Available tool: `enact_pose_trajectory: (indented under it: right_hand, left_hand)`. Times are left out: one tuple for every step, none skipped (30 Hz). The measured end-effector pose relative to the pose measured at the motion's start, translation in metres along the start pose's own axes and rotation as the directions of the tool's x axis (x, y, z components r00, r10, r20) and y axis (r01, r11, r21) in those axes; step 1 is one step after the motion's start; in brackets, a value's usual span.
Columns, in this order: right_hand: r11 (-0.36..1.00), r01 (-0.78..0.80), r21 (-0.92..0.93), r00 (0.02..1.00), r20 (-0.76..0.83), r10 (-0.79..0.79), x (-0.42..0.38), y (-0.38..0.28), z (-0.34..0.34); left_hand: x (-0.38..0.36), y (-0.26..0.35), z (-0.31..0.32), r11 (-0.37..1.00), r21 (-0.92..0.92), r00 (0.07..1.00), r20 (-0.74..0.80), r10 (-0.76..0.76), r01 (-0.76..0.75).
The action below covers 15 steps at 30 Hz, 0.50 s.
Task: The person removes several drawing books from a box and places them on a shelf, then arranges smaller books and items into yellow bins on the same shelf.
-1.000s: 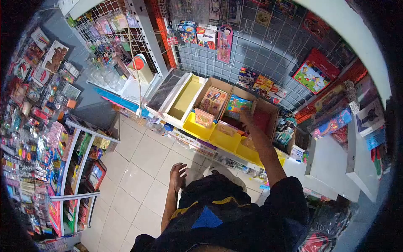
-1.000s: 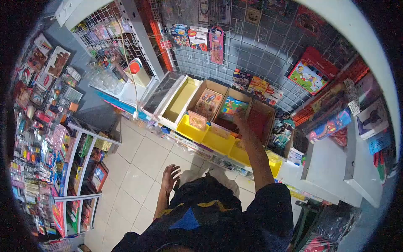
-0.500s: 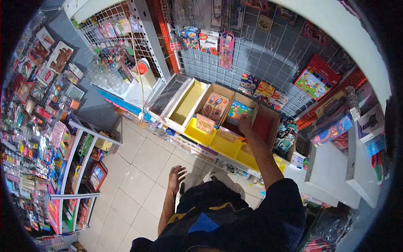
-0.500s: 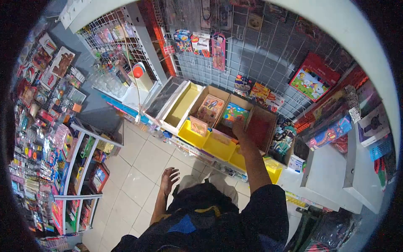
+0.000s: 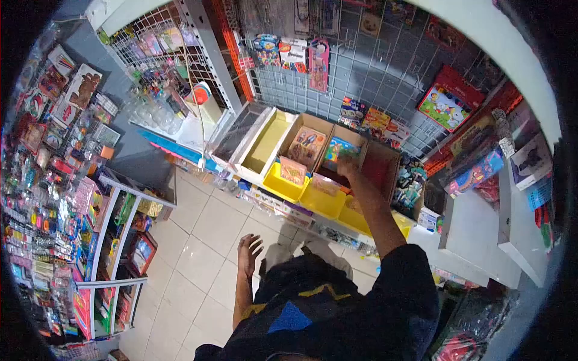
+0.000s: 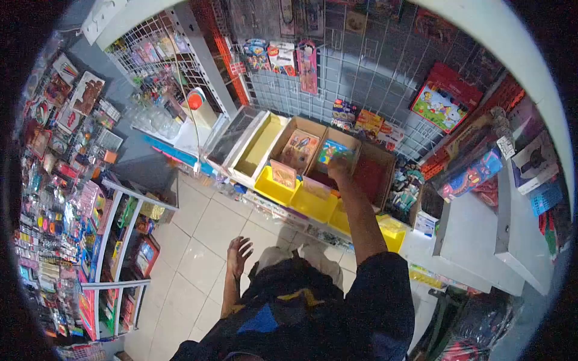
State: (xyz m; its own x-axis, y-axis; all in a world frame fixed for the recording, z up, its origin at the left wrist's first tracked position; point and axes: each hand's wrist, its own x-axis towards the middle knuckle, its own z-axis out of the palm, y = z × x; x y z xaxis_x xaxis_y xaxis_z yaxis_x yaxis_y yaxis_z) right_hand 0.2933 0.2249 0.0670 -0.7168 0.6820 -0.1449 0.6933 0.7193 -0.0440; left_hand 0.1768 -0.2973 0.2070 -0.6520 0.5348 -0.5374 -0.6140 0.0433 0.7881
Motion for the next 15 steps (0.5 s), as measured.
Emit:
enact_pose_trajectory:
  right_hand:
    - [1.0, 0.001, -0.019, 1.0, -0.026, -0.001, 0.0, -0.001, 0.003]
    - [0.999, 0.001, -0.035, 0.999, -0.053, -0.003, 0.002, -0.002, 0.011]
    - [0.998, -0.038, 0.051, 0.992, -0.114, 0.044, -0.001, -0.003, 0.016]
    - [0.981, -0.076, 0.18, 0.968, -0.22, 0.116, -0.008, -0.004, 0.021]
    - [0.941, -0.098, 0.324, 0.921, -0.328, 0.209, -0.011, -0.006, 0.028]
    - [0.883, -0.096, 0.46, 0.854, -0.417, 0.31, -0.008, -0.006, 0.037]
    - [0.83, -0.075, 0.552, 0.801, -0.462, 0.38, -0.005, -0.006, 0.047]
    - [0.787, -0.043, 0.616, 0.751, -0.5, 0.432, 0.003, -0.005, 0.056]
    - [0.78, 0.027, 0.625, 0.768, -0.513, 0.384, 0.008, -0.001, 0.066]
    - [0.768, 0.091, 0.634, 0.782, -0.523, 0.339, 0.019, 0.011, 0.089]
    - [0.863, 0.008, 0.504, 0.843, -0.468, 0.266, 0.005, 0.002, 0.054]
    - [0.95, -0.015, 0.311, 0.91, -0.389, 0.142, -0.012, -0.005, 0.017]
    - [0.971, 0.017, 0.237, 0.94, -0.336, 0.065, -0.03, -0.011, -0.019]
    - [0.972, 0.041, 0.233, 0.959, -0.283, 0.028, -0.048, -0.02, -0.059]
    - [0.958, 0.061, 0.281, 0.971, -0.241, 0.008, -0.063, -0.028, -0.093]
  left_hand:
    - [0.002, 0.001, -0.004, 1.0, 0.002, 1.0, -0.019, -0.004, 0.004]
    - [0.004, 0.0, -0.01, 1.0, 0.005, 1.0, -0.012, -0.001, 0.001]
    - [0.003, -0.001, -0.014, 1.0, 0.006, 1.0, -0.009, 0.001, -0.001]
    - [0.0, -0.002, -0.018, 0.999, 0.036, 1.0, -0.015, -0.006, 0.007]
    - [-0.004, 0.004, -0.017, 0.998, 0.065, 1.0, -0.019, -0.005, 0.006]
    - [-0.004, 0.009, -0.017, 0.996, 0.094, 1.0, -0.022, -0.001, 0.003]
    - [-0.004, 0.008, -0.023, 0.994, 0.111, 1.0, -0.02, -0.001, 0.003]
    - [-0.002, 0.006, -0.028, 0.993, 0.112, 0.999, -0.044, -0.02, 0.025]
    - [-0.001, 0.004, -0.032, 0.992, 0.115, 0.997, -0.066, -0.044, 0.051]
    - [-0.002, 0.002, -0.037, 0.993, 0.107, 0.997, -0.059, -0.051, 0.058]
    - [-0.003, 0.001, -0.04, 0.993, 0.102, 0.997, -0.05, -0.058, 0.063]
    - [-0.002, 0.002, -0.044, 0.993, 0.101, 0.997, -0.035, -0.065, 0.068]
    - [-0.003, 0.004, -0.046, 0.991, 0.11, 0.997, 0.002, -0.082, 0.081]
    - [0.0, 0.005, -0.048, 0.987, 0.133, 0.996, 0.002, -0.094, 0.093]
    - [0.004, 0.006, -0.051, 0.983, 0.154, 0.994, 0.002, -0.106, 0.104]
